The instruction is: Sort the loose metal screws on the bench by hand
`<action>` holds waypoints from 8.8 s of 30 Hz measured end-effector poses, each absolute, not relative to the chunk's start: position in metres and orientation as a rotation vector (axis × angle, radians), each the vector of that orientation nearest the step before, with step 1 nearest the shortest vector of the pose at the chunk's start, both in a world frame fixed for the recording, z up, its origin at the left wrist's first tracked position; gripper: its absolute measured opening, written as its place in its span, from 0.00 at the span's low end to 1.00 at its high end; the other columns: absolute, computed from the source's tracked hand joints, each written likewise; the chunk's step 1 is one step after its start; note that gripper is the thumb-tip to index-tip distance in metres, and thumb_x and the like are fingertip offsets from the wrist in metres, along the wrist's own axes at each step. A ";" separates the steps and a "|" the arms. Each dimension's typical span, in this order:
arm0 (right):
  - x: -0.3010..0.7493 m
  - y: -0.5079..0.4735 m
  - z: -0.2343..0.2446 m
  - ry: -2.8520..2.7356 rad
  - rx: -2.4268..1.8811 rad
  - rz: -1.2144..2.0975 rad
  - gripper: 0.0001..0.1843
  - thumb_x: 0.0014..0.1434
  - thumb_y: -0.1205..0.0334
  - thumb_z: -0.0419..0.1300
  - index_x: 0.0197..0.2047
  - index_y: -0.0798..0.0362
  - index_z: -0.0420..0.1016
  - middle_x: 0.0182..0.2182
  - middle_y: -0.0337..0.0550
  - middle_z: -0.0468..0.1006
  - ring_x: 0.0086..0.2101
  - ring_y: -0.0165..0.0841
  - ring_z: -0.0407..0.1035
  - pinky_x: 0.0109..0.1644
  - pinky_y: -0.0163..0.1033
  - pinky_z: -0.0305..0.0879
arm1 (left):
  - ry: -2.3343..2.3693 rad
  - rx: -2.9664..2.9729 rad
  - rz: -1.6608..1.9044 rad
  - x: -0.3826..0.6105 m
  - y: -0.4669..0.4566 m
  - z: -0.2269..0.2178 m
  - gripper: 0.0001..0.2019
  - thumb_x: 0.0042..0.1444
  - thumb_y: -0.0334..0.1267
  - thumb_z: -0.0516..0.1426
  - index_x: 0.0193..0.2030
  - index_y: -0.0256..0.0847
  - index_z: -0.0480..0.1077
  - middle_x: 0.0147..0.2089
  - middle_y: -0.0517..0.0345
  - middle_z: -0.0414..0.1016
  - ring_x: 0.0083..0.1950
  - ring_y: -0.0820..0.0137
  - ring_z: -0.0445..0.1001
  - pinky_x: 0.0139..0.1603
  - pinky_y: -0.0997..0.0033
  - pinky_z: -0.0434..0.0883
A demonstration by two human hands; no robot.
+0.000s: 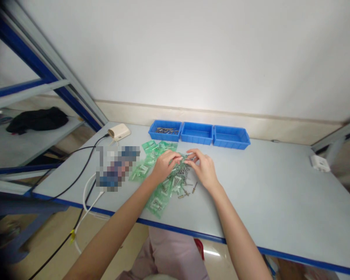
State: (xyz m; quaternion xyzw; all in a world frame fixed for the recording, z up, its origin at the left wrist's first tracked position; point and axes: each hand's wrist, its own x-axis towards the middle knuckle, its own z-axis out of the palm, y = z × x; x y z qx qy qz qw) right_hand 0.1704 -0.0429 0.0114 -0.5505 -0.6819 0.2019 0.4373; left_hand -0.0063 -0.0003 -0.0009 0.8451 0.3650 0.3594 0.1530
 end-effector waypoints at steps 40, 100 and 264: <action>0.214 -0.043 -0.002 -2.262 -1.385 0.937 0.13 0.31 0.67 0.73 0.25 0.47 0.81 0.30 0.39 0.69 0.38 0.36 0.64 0.46 0.40 0.62 | 1.289 2.157 0.797 -0.050 0.130 0.076 0.28 0.60 0.55 0.42 0.25 0.38 0.70 0.15 0.63 0.64 0.18 0.75 0.62 0.24 0.75 0.58; 0.169 -0.049 0.012 -1.813 -1.492 0.592 0.18 0.62 0.47 0.50 0.34 0.50 0.74 0.20 0.37 0.74 0.23 0.32 0.69 0.33 0.36 0.59 | 0.996 2.822 0.912 -0.009 -0.003 -0.010 0.07 0.66 0.37 0.48 0.44 0.39 0.63 0.34 0.59 0.74 0.35 0.73 0.74 0.35 0.74 0.67; 0.182 -0.040 -0.001 -1.630 -1.430 0.912 0.23 0.56 0.40 0.54 0.26 0.53 0.71 0.21 0.41 0.74 0.20 0.30 0.63 0.31 0.38 0.62 | 0.848 3.048 0.855 0.004 -0.003 -0.010 0.13 0.67 0.39 0.46 0.36 0.38 0.68 0.31 0.56 0.74 0.35 0.69 0.74 0.35 0.70 0.66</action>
